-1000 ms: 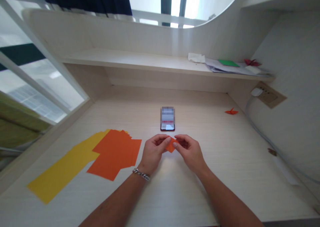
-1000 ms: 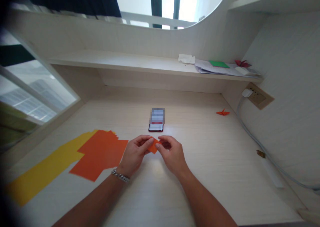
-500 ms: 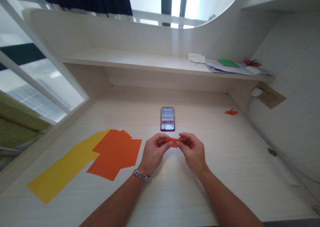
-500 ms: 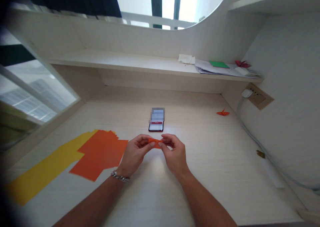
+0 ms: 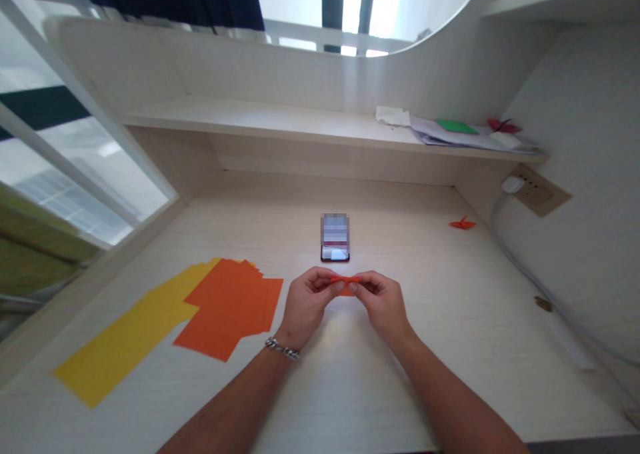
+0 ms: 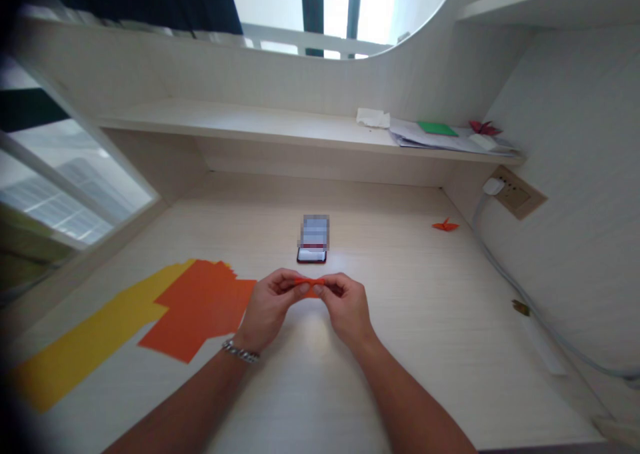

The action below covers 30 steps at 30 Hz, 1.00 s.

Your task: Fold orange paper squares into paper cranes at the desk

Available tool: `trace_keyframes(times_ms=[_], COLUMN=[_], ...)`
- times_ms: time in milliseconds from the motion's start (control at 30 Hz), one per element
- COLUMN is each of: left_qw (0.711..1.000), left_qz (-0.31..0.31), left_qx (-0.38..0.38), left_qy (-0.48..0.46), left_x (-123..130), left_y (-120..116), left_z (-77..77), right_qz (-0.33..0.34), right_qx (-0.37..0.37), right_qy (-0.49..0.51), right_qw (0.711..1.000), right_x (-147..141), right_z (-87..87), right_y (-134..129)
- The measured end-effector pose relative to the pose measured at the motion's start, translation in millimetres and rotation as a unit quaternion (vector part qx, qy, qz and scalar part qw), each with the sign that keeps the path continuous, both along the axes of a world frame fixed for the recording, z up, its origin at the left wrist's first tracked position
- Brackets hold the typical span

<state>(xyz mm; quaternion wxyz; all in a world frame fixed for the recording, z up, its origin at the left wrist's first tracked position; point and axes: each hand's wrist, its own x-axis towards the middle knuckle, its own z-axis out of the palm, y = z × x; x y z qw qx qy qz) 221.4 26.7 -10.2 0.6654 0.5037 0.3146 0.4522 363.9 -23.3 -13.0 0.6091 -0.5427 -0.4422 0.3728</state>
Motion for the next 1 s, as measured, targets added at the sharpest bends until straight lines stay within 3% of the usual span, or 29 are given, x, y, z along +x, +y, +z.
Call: trace_keyframes(times_ms=[500,1000], left_qw=[0.996,0.997], left_qz=[0.049,0.039], left_qx=[0.011,-0.046], left_qy=[0.072,0.057], left_x=[-1.5,-0.1], left_y=[-1.2,0.6], left_z=[8.9,-3.5], right_qz=[-0.002,-0.008], right_qx=[-0.026,-0.066], right_qy=[0.027,0.145], right_qw=[0.999,0.987], right_x=[-2.9,-7.2], right_z=[2.0,1.0], right_y=[0.9,0.4])
